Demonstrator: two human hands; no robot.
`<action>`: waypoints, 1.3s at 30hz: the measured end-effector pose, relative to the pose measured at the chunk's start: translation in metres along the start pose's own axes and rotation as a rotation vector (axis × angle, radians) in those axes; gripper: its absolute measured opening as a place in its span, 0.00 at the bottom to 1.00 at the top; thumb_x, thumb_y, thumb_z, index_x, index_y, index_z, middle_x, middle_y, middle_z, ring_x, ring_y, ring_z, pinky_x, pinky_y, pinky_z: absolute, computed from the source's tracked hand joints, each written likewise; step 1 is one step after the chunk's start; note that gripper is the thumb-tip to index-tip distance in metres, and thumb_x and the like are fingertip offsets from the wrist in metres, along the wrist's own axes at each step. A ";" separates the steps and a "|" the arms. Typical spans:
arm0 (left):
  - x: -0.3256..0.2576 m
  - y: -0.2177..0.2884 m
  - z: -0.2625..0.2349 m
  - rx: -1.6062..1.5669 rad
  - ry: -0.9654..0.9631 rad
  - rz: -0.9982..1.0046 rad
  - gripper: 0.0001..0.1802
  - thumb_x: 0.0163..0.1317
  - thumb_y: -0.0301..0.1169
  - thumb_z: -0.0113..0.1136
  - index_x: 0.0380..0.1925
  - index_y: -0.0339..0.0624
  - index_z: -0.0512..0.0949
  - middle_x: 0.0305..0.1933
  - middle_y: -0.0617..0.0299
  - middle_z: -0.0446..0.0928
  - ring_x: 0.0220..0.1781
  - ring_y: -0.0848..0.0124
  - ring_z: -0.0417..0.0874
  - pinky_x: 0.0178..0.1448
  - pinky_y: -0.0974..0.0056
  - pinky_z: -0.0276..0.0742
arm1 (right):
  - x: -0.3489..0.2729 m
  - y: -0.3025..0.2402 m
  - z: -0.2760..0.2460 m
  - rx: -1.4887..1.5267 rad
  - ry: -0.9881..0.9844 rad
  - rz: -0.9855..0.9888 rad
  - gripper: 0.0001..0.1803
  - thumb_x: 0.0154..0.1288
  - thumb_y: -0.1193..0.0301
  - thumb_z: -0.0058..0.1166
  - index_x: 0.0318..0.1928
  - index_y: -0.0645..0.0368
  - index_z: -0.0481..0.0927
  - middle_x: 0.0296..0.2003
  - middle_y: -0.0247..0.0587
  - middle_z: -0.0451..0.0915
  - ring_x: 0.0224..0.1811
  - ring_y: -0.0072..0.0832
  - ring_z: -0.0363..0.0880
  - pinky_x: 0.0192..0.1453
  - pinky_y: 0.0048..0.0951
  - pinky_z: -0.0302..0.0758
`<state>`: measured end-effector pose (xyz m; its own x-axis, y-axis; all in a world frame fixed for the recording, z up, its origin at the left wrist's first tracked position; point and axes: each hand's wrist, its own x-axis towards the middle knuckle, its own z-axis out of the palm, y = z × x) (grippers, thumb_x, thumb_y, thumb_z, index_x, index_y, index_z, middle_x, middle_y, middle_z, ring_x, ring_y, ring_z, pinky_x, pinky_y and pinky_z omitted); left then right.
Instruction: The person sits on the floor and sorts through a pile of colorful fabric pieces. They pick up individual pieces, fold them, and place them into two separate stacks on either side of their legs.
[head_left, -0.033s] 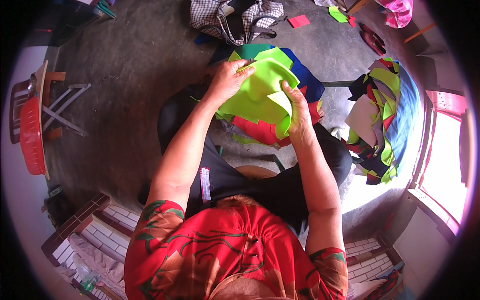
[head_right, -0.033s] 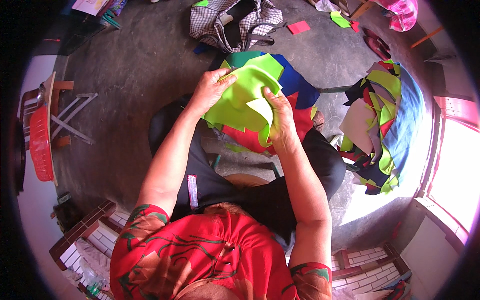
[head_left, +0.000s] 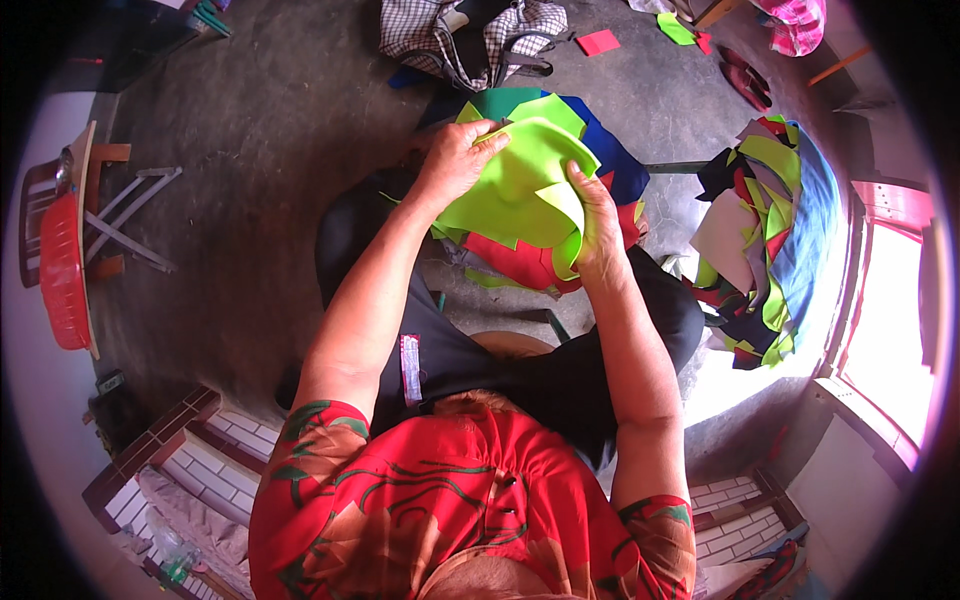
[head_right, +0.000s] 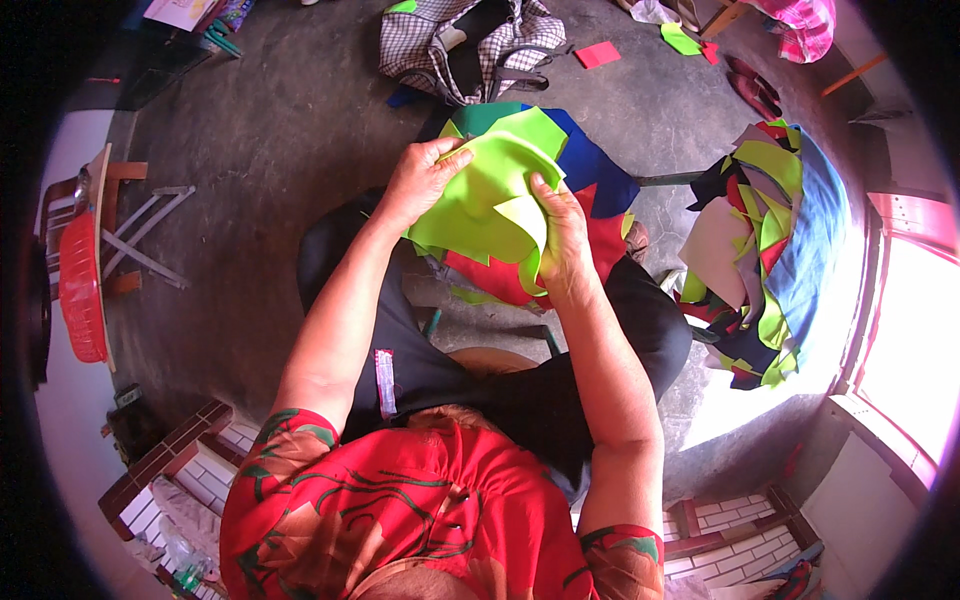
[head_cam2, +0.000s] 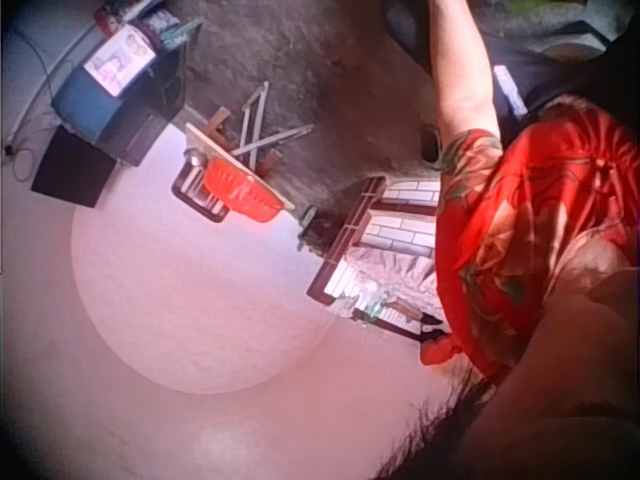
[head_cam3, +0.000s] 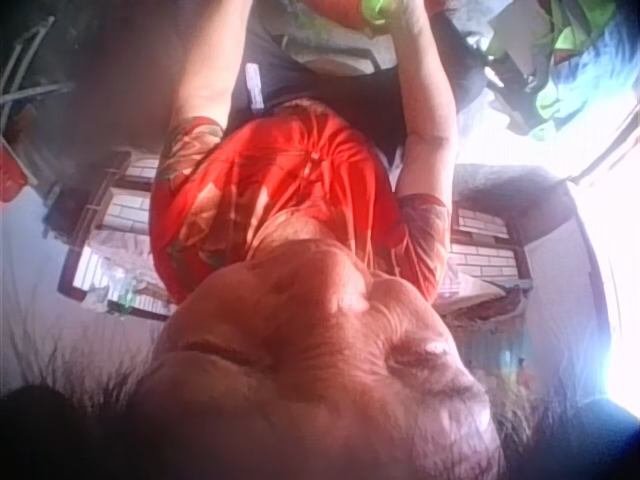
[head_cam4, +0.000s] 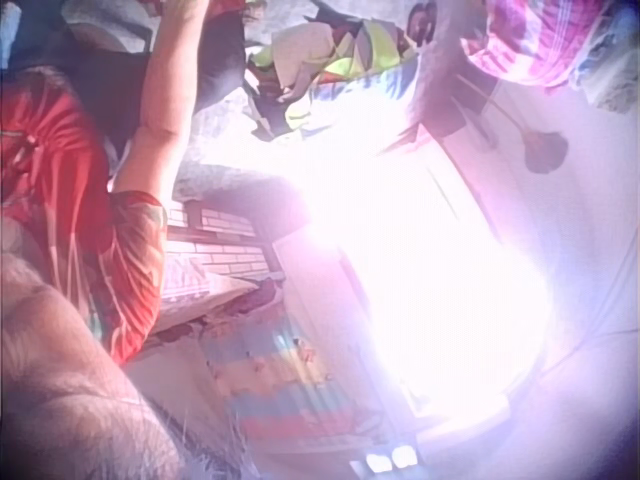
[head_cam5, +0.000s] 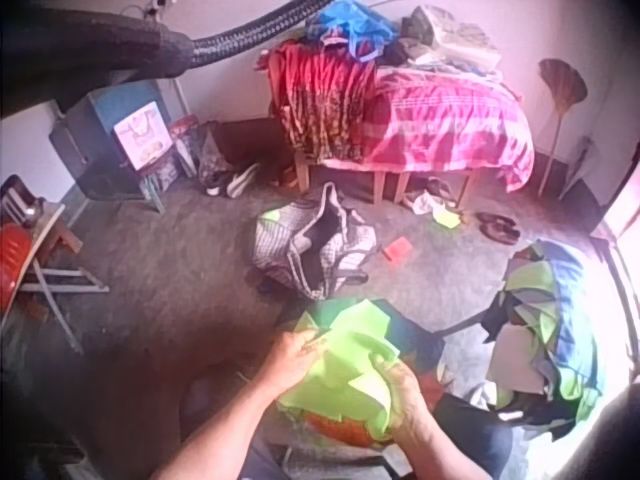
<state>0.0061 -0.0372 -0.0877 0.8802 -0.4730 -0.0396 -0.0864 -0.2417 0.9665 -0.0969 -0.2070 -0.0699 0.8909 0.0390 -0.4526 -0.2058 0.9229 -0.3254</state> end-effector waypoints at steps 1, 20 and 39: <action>0.000 0.003 0.000 0.078 0.006 -0.009 0.15 0.64 0.36 0.57 0.43 0.35 0.80 0.23 0.61 0.78 0.27 0.83 0.75 0.32 0.70 0.72 | 0.001 0.000 -0.003 0.043 0.034 -0.002 0.18 0.64 0.73 0.53 0.54 0.60 0.72 0.47 0.43 0.78 0.46 0.34 0.80 0.49 0.36 0.79; -0.006 0.036 -0.008 -0.320 -0.161 -0.159 0.17 0.61 0.41 0.62 0.43 0.41 0.78 0.36 0.69 0.79 0.37 0.81 0.76 0.43 0.73 0.73 | 0.000 -0.005 0.002 -0.109 -0.056 -0.134 0.22 0.59 0.79 0.55 0.55 0.60 0.69 0.49 0.44 0.76 0.49 0.35 0.78 0.53 0.35 0.77; -0.005 0.029 -0.007 -0.513 0.040 -0.158 0.24 0.68 0.50 0.49 0.36 0.40 0.80 0.34 0.71 0.78 0.38 0.83 0.72 0.45 0.73 0.67 | -0.002 -0.002 0.006 -0.114 -0.064 -0.125 0.24 0.51 0.79 0.66 0.50 0.60 0.73 0.44 0.40 0.78 0.45 0.30 0.78 0.50 0.31 0.78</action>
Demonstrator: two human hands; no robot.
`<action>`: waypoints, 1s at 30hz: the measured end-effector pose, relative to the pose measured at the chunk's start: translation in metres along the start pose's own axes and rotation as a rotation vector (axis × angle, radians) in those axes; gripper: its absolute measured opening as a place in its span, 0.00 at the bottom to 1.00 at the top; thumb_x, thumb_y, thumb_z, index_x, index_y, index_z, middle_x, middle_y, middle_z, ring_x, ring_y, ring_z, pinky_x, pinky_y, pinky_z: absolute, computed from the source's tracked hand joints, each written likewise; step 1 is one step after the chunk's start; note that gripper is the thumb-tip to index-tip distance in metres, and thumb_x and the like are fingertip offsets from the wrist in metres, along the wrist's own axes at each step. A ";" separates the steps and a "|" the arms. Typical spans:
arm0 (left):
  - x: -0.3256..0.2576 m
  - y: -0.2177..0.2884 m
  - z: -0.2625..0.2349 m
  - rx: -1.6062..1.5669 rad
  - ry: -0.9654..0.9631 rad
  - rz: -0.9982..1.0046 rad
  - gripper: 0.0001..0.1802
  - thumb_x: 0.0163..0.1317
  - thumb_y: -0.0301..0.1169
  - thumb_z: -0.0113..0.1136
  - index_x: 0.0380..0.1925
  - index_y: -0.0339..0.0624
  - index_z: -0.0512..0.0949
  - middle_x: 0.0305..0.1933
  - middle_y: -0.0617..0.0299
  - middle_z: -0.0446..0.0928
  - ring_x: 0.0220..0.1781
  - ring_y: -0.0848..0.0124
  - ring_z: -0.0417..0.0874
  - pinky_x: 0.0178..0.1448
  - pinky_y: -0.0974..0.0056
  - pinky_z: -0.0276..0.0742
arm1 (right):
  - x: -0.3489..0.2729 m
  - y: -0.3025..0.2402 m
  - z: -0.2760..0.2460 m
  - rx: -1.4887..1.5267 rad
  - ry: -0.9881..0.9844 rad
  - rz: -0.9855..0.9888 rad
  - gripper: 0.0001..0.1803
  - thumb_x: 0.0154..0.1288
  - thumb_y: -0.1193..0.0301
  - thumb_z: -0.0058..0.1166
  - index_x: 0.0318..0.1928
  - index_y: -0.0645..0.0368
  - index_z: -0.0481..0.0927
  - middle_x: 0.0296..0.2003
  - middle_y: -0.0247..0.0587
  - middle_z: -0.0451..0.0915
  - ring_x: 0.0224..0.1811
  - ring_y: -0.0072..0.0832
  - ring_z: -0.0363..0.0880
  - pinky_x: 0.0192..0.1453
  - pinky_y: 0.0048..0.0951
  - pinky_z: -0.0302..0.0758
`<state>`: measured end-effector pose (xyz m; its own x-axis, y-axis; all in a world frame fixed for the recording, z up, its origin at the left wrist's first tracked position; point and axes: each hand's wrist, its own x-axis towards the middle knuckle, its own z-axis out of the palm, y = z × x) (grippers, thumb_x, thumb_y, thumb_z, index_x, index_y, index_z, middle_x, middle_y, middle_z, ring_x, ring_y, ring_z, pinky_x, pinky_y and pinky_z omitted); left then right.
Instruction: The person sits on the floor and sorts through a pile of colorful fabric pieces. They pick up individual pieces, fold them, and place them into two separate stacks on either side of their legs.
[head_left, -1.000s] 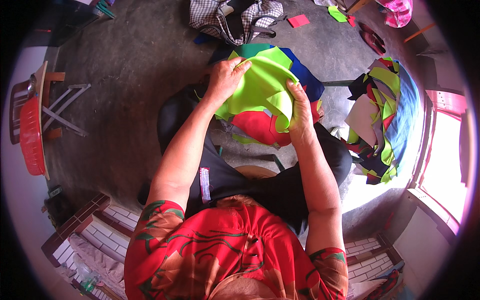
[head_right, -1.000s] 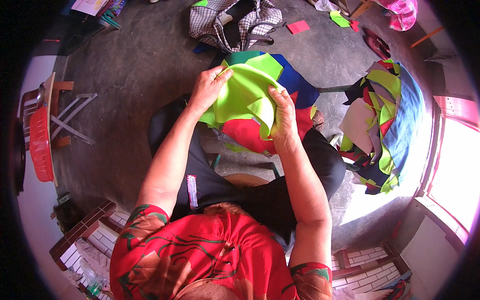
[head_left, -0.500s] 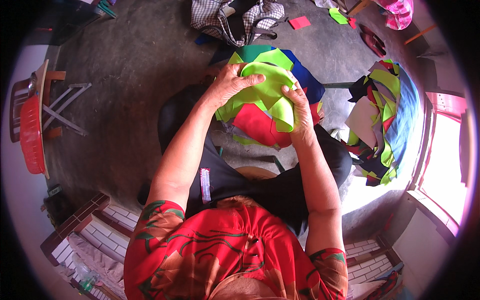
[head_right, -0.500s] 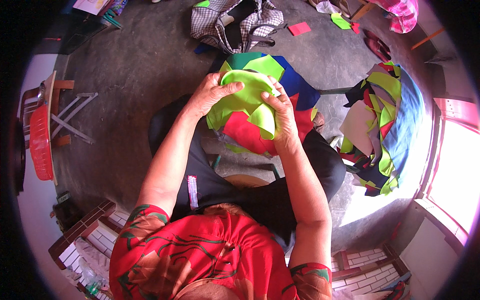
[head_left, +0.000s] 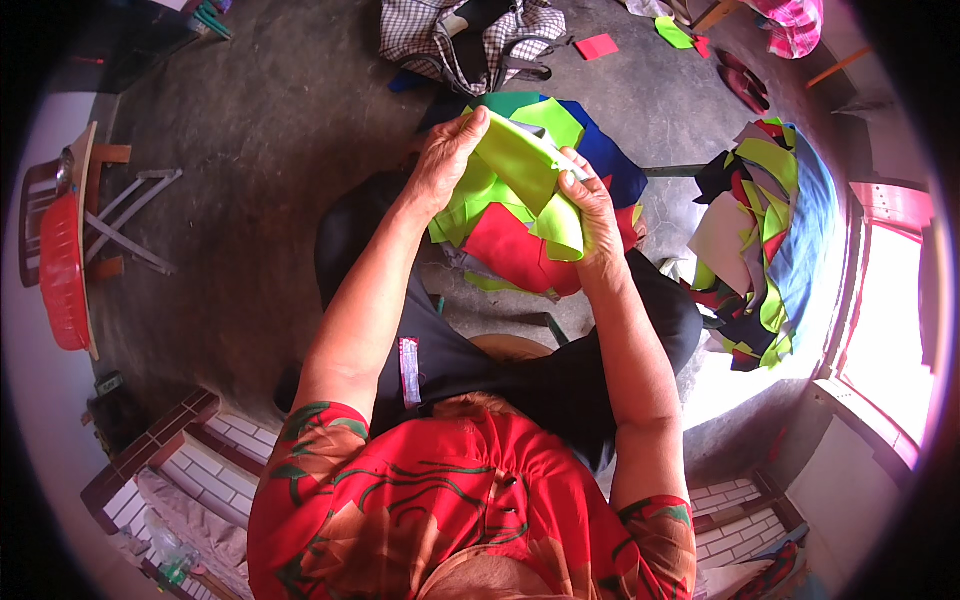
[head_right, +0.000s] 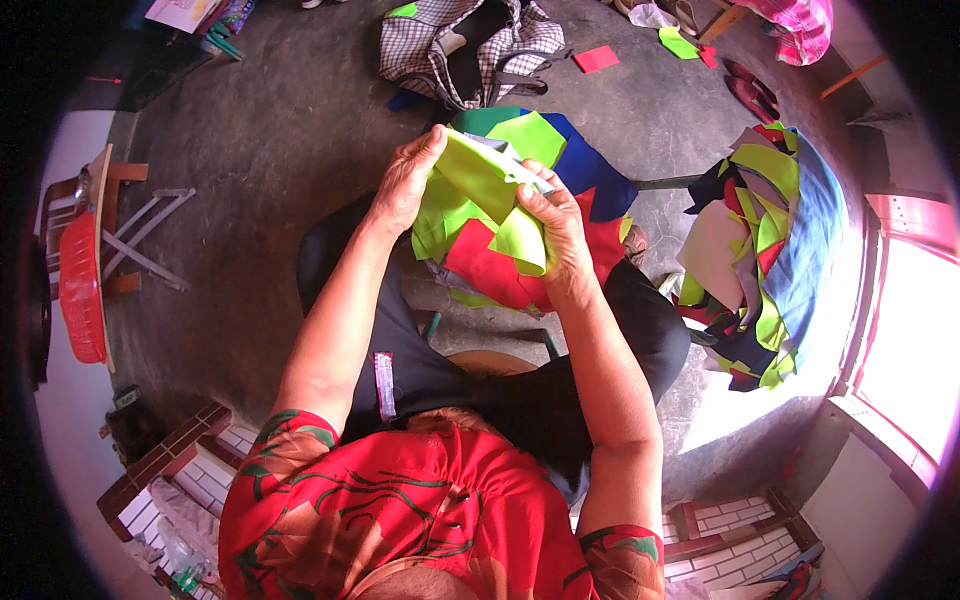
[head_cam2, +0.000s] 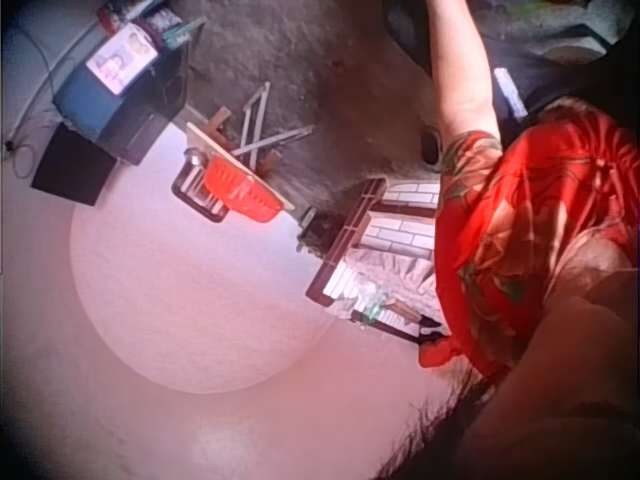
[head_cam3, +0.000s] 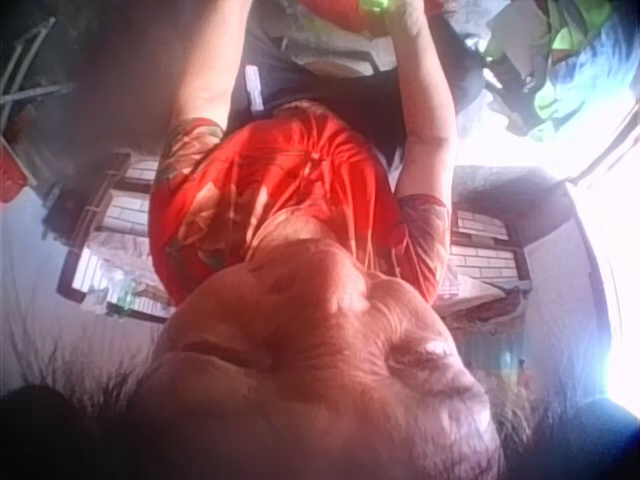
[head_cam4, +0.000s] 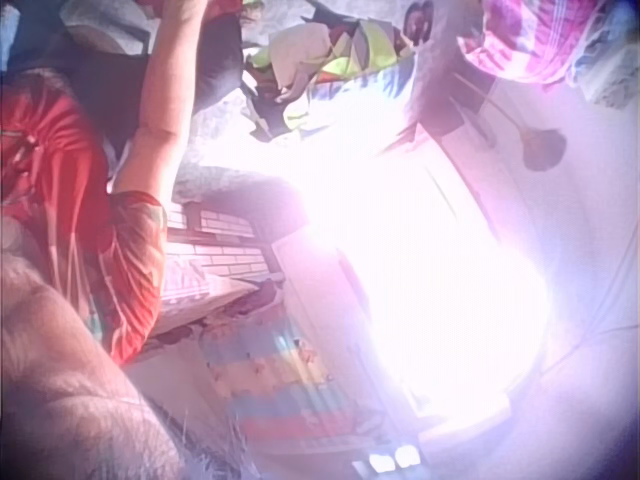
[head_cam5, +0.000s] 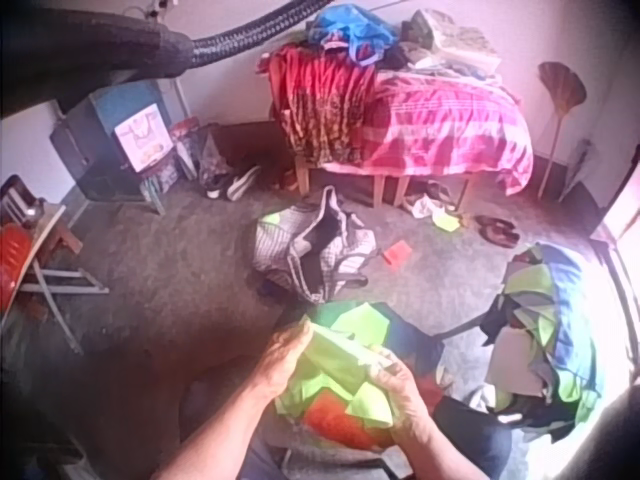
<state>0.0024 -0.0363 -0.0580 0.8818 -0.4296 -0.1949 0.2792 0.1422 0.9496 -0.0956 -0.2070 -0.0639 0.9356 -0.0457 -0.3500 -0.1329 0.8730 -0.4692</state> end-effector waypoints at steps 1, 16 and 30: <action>0.000 0.001 0.001 -0.031 0.008 -0.001 0.23 0.68 0.50 0.49 0.35 0.40 0.80 0.34 0.71 0.78 0.38 0.83 0.72 0.45 0.74 0.68 | -0.001 -0.001 0.001 -0.009 -0.011 0.011 0.24 0.51 0.79 0.66 0.50 0.60 0.74 0.43 0.40 0.78 0.43 0.29 0.79 0.49 0.30 0.78; -0.005 0.020 -0.010 -0.261 0.211 0.019 0.21 0.65 0.50 0.53 0.28 0.42 0.77 0.28 0.67 0.76 0.30 0.79 0.75 0.36 0.71 0.71 | -0.009 -0.004 0.010 -0.460 -0.034 0.291 0.16 0.53 0.74 0.66 0.41 0.61 0.76 0.32 0.36 0.80 0.29 0.22 0.79 0.34 0.23 0.78; 0.003 0.029 -0.025 -0.785 0.128 0.090 0.29 0.66 0.52 0.47 0.52 0.37 0.72 0.52 0.54 0.75 0.55 0.60 0.73 0.63 0.54 0.65 | -0.004 0.001 -0.040 -0.097 -0.435 0.324 0.29 0.52 0.49 0.64 0.46 0.57 0.75 0.37 0.36 0.76 0.41 0.28 0.76 0.50 0.30 0.73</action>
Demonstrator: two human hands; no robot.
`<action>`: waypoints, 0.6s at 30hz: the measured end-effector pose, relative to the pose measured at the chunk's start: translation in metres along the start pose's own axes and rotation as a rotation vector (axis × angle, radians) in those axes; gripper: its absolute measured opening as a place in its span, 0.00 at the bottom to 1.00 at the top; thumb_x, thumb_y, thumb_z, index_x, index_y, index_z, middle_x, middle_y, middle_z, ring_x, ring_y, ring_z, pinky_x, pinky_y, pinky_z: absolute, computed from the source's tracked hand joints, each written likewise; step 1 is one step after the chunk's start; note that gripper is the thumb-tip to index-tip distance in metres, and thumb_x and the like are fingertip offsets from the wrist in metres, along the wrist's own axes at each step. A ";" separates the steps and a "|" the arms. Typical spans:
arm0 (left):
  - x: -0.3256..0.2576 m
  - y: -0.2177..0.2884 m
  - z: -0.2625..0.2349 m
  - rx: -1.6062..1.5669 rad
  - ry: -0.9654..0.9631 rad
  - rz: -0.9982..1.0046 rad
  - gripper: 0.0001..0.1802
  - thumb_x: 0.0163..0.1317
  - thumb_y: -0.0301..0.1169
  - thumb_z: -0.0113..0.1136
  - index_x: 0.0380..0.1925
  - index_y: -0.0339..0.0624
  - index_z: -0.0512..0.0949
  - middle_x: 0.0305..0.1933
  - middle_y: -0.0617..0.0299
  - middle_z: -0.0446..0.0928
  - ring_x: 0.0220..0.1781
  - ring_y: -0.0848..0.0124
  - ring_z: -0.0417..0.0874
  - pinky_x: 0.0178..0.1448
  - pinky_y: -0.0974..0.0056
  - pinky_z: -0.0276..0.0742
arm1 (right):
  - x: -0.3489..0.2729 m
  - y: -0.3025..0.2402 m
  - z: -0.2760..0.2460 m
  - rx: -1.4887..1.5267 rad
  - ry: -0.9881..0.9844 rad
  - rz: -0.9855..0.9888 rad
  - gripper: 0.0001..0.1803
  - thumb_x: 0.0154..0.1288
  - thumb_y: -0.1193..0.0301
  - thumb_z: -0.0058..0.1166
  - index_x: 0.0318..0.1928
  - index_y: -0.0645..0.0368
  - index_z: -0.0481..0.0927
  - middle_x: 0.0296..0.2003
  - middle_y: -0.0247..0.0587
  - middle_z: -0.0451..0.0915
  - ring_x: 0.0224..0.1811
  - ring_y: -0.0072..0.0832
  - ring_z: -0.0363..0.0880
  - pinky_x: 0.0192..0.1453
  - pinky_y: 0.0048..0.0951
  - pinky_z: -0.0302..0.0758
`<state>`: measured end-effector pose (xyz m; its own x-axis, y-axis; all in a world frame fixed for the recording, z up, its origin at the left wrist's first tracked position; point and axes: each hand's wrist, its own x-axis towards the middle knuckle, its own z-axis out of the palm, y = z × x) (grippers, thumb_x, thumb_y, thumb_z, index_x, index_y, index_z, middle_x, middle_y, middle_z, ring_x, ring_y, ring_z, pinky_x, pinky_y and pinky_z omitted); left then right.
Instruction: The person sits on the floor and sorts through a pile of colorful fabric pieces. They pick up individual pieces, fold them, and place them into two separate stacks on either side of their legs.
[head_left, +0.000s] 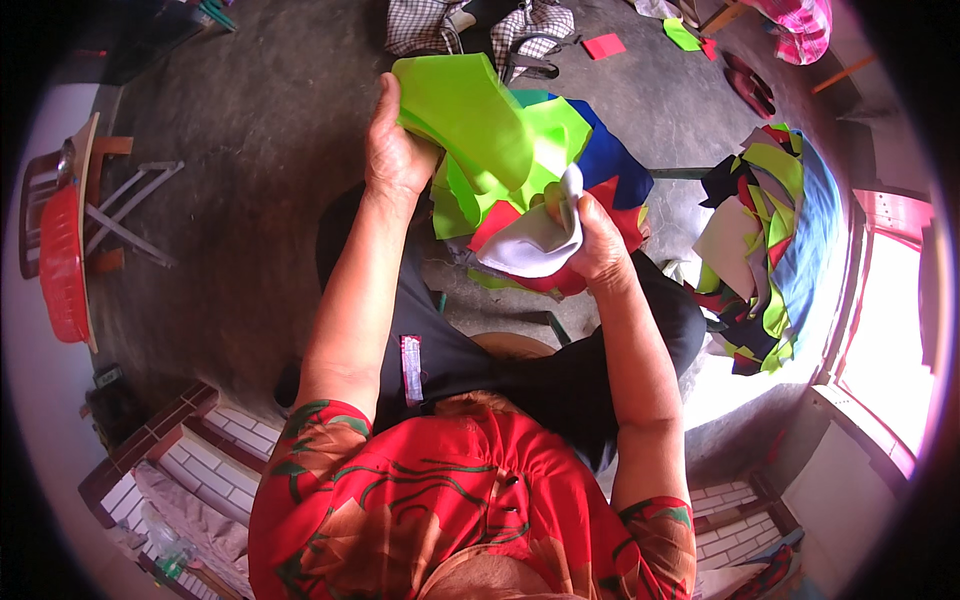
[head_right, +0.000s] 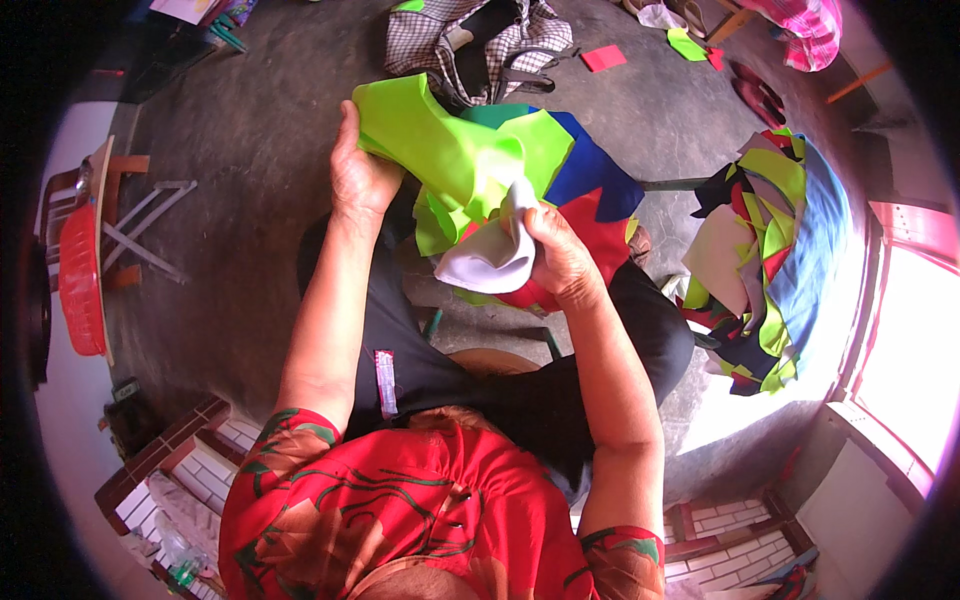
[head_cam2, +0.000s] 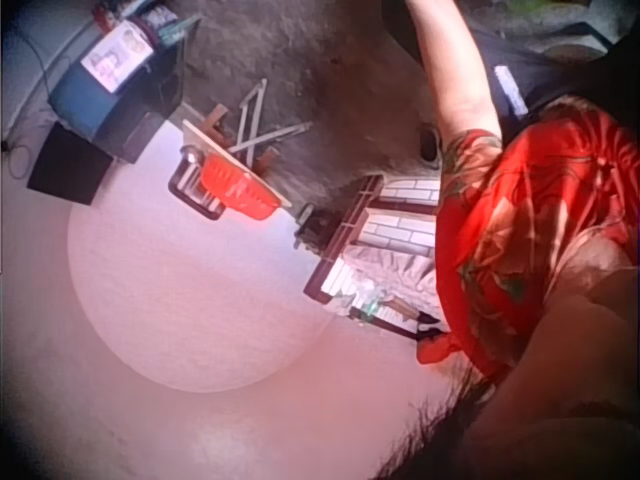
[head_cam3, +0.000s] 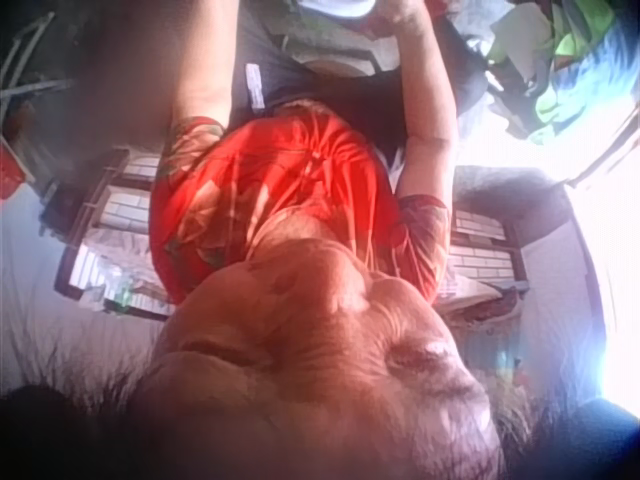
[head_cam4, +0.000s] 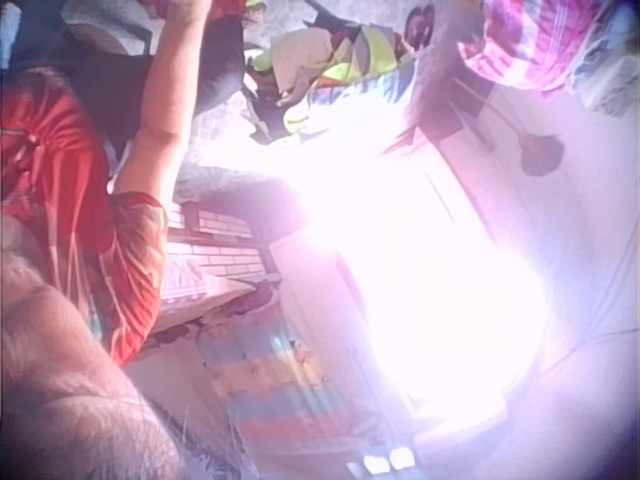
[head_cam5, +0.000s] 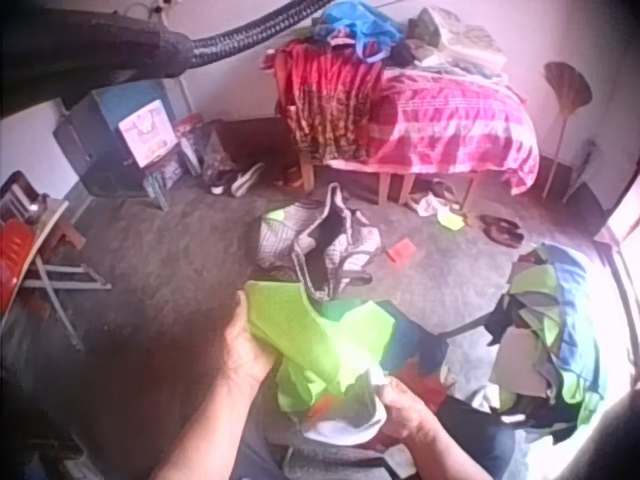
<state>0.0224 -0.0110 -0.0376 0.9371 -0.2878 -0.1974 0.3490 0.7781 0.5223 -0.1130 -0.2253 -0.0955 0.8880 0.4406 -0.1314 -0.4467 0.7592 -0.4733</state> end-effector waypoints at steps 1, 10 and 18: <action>0.000 0.000 0.000 0.060 0.039 0.035 0.29 0.66 0.51 0.49 0.54 0.37 0.70 0.55 0.55 0.74 0.57 0.60 0.72 0.65 0.54 0.63 | 0.003 -0.002 0.012 -0.036 0.120 -0.031 0.30 0.51 0.50 0.66 0.46 0.57 0.75 0.37 0.36 0.76 0.41 0.28 0.76 0.50 0.30 0.74; -0.009 -0.011 0.005 0.410 -0.113 0.067 0.19 0.60 0.31 0.61 0.52 0.39 0.76 0.48 0.61 0.79 0.49 0.74 0.78 0.55 0.67 0.72 | 0.013 -0.015 0.043 0.010 0.608 -0.151 0.22 0.52 0.62 0.65 0.45 0.57 0.76 0.35 0.39 0.79 0.39 0.31 0.79 0.47 0.35 0.79; -0.010 -0.013 0.011 0.512 -0.179 0.145 0.24 0.58 0.27 0.61 0.56 0.41 0.73 0.53 0.64 0.76 0.53 0.75 0.74 0.60 0.67 0.68 | 0.014 -0.013 0.031 0.073 0.436 -0.378 0.11 0.57 0.77 0.55 0.42 0.57 0.76 0.38 0.40 0.79 0.38 0.28 0.79 0.44 0.30 0.79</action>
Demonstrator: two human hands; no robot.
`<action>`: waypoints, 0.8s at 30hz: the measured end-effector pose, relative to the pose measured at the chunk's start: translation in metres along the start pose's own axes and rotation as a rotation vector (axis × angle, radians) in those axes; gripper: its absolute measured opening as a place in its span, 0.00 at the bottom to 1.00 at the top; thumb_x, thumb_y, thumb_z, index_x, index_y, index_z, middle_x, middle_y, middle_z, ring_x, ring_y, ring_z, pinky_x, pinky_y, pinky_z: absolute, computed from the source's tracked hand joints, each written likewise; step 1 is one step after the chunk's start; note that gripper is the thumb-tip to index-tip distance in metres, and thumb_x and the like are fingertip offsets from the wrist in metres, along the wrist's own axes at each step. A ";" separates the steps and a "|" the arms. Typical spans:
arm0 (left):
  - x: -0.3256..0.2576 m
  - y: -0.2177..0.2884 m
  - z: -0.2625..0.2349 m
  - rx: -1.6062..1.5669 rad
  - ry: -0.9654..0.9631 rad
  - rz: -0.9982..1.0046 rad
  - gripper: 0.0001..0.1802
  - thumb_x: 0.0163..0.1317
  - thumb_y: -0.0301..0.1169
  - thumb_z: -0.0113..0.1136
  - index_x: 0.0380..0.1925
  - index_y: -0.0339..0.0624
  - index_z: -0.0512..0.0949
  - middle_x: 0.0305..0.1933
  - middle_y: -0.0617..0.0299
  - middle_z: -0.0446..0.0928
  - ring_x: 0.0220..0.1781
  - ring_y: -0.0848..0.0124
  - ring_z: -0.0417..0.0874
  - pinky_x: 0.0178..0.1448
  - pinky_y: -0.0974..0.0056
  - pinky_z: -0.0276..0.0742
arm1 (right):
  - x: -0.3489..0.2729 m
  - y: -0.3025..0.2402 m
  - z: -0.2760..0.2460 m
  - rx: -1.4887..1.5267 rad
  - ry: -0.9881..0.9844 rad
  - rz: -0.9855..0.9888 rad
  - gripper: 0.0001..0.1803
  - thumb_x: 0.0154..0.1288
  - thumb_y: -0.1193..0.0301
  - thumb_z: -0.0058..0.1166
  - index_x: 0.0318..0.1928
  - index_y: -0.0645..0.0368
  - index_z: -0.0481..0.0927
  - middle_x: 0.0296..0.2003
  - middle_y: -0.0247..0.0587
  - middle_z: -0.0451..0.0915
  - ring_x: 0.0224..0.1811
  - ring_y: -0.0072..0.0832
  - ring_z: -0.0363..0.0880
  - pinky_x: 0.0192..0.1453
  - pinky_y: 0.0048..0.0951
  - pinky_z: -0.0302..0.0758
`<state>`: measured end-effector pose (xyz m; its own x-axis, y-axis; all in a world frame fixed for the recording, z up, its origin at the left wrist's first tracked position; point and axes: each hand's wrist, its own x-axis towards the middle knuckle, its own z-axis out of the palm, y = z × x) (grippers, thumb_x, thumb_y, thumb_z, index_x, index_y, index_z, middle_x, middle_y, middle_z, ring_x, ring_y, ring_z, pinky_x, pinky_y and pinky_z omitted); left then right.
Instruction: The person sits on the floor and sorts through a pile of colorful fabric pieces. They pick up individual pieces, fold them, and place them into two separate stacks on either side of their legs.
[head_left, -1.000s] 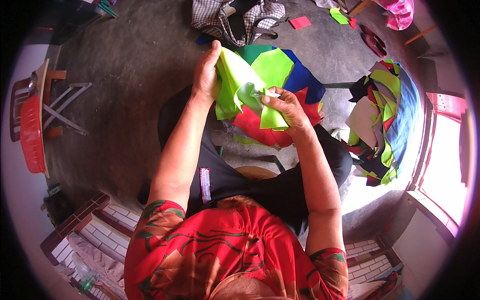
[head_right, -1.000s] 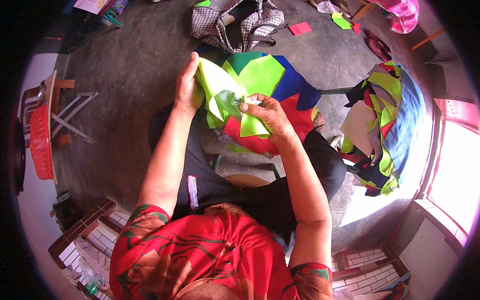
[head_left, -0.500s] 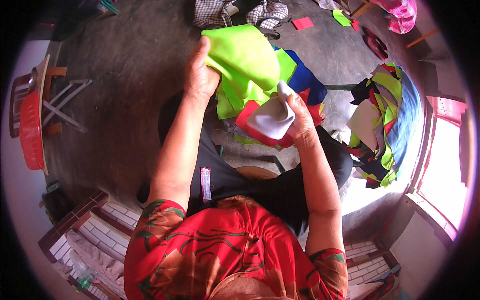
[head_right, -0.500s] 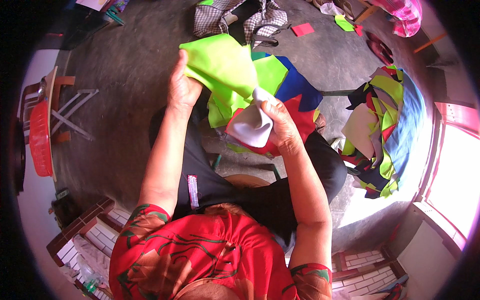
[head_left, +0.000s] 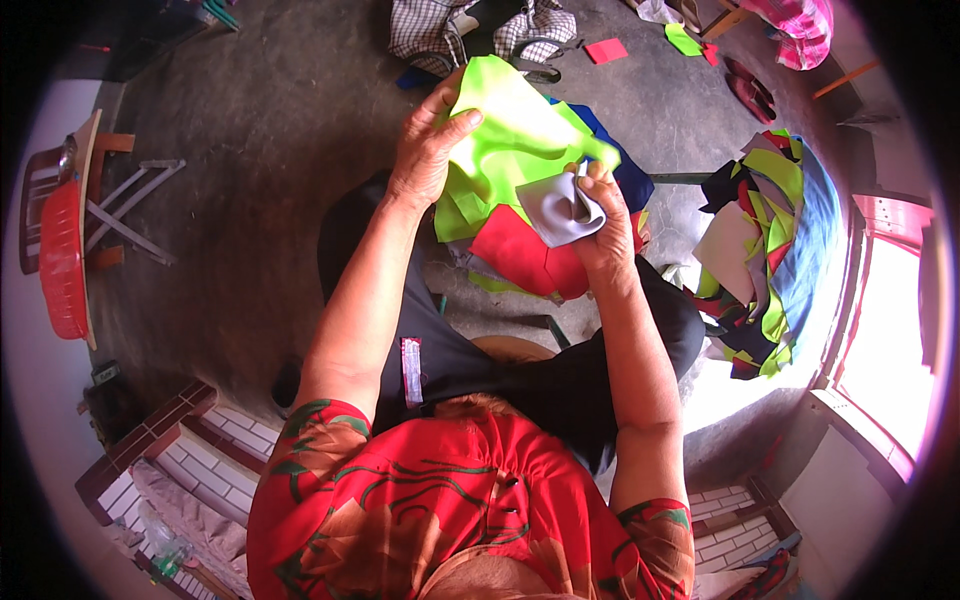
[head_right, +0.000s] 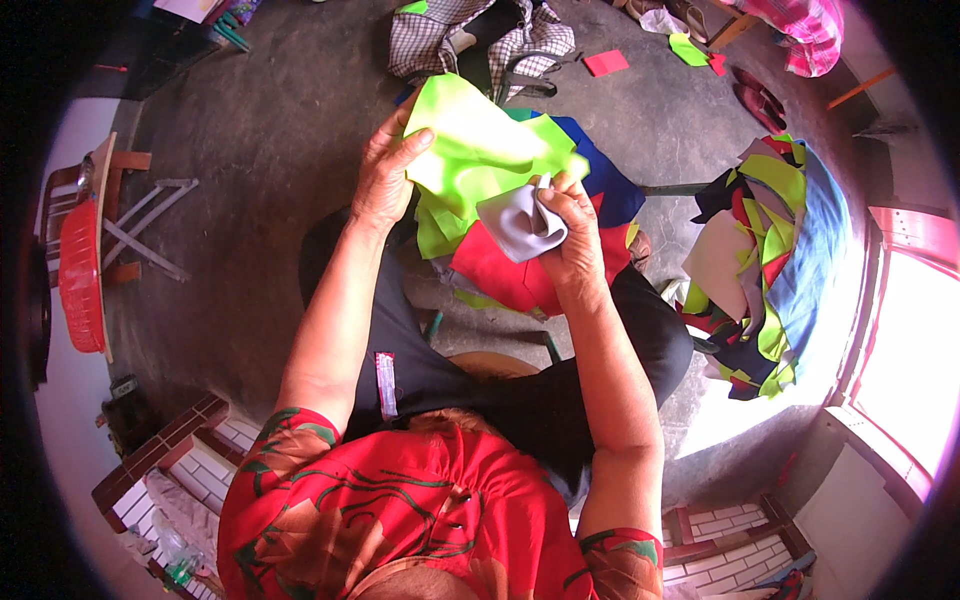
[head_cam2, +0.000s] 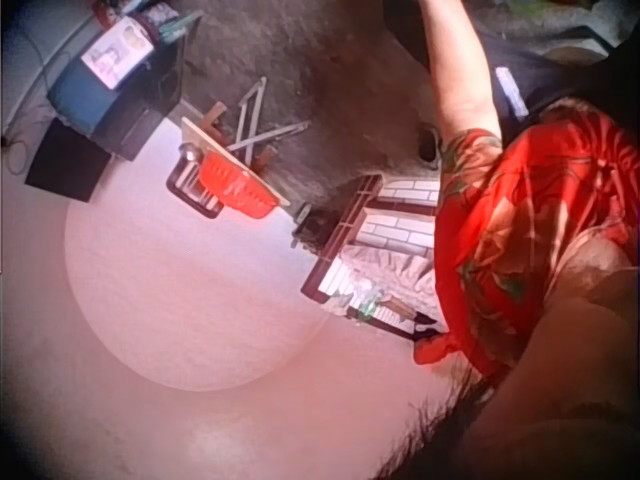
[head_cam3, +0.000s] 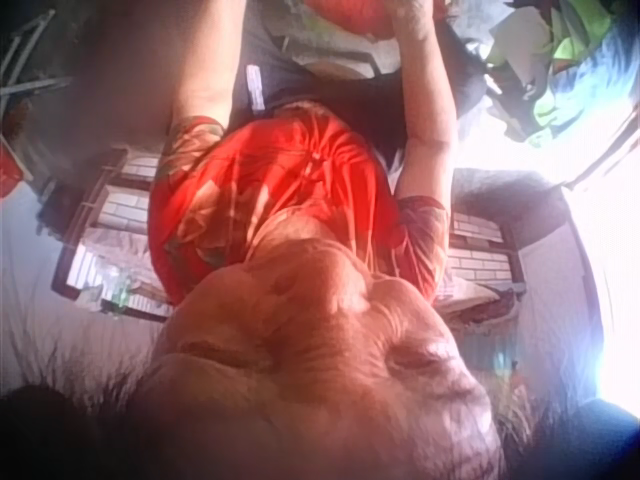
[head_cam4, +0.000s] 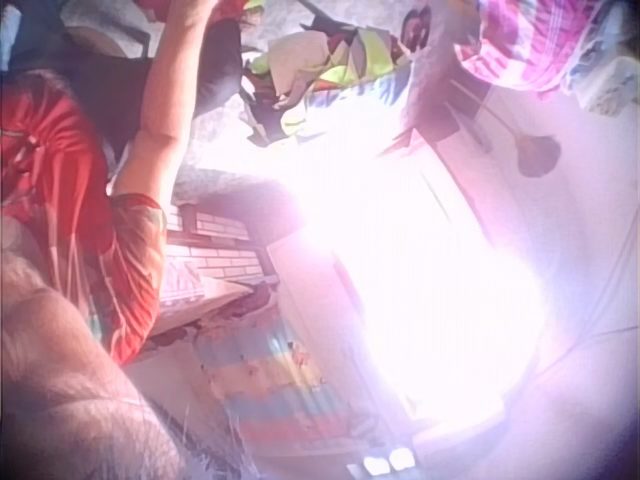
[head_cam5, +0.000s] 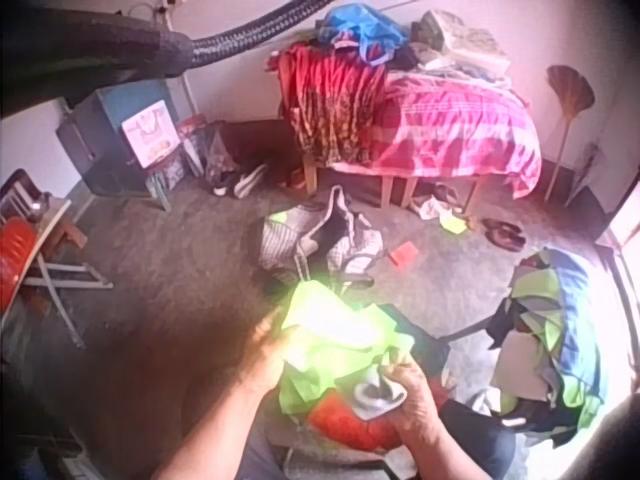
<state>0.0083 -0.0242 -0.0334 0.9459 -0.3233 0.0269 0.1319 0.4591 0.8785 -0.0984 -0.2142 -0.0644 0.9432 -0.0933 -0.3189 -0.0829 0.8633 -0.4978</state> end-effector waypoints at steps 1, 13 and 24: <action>0.000 0.000 -0.001 -0.007 0.020 0.007 0.25 0.58 0.27 0.61 0.57 0.41 0.72 0.53 0.64 0.75 0.54 0.75 0.74 0.60 0.67 0.68 | 0.001 0.000 0.001 0.031 -0.048 -0.007 0.10 0.57 0.79 0.54 0.41 0.57 0.76 0.38 0.40 0.79 0.37 0.27 0.79 0.42 0.29 0.79; -0.002 -0.013 0.006 0.579 -0.296 0.258 0.07 0.56 0.25 0.58 0.33 0.35 0.73 0.64 0.51 0.68 0.66 0.63 0.67 0.67 0.62 0.59 | -0.002 0.001 0.009 -0.157 -0.069 0.132 0.12 0.67 0.74 0.49 0.50 0.57 0.73 0.37 0.45 0.81 0.31 0.23 0.79 0.36 0.20 0.77; -0.017 -0.026 0.019 0.972 -0.514 0.368 0.05 0.45 0.24 0.63 0.25 0.40 0.77 0.63 0.55 0.69 0.69 0.57 0.64 0.68 0.58 0.62 | -0.002 0.004 0.004 -0.421 0.141 0.251 0.25 0.62 0.48 0.54 0.37 0.60 0.76 0.21 0.36 0.76 0.18 0.19 0.71 0.21 0.20 0.66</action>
<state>-0.0172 -0.0464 -0.0476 0.6183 -0.7029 0.3517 -0.6208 -0.1623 0.7670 -0.0990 -0.2090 -0.0625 0.8273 0.0003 -0.5617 -0.4513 0.5956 -0.6645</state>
